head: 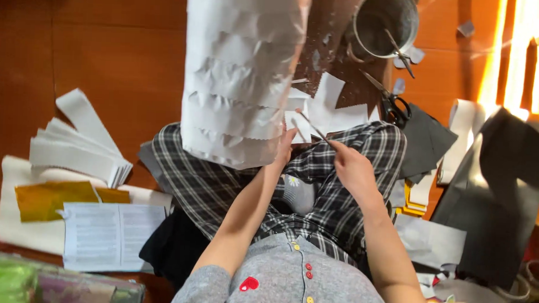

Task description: Applying paper strips to a giraffe-shaped craft structure using adhesive

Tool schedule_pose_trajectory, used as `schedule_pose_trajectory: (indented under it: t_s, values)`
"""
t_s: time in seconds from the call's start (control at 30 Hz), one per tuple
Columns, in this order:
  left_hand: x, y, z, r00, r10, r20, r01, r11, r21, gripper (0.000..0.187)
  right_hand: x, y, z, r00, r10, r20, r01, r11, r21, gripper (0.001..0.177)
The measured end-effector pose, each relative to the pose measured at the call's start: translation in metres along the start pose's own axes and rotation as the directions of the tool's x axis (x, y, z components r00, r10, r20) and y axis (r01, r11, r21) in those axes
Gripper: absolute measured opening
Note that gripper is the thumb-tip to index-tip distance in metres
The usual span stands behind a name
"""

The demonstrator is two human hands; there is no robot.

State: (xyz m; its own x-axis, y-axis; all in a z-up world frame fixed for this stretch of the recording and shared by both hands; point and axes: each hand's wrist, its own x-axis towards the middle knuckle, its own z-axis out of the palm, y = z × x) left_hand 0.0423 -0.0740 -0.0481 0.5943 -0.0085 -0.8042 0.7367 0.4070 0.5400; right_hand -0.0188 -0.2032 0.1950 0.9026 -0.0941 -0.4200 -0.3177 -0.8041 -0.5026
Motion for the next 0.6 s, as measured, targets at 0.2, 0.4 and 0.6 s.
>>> schedule_pose_trajectory:
  t_s: [0.2,0.4,0.6]
  values:
    - [0.049,-0.041,-0.012,0.99,0.031,0.134,-0.024,0.998,-0.052,0.089,0.06,0.025,0.059,0.974,-0.223,-0.043,0.173,0.853,-0.492,0.041]
    - [0.022,-0.016,-0.003,0.997,-0.055,0.054,0.065,0.974,-0.215,0.026,0.063,0.004,0.054,0.949,-0.309,-0.065,0.268,0.897,-0.352,0.048]
    - [0.044,-0.033,-0.011,0.992,-0.065,0.104,0.088,0.97,-0.229,0.021,0.021,0.028,0.05,0.946,-0.32,-0.055,0.253,0.832,-0.493,0.049]
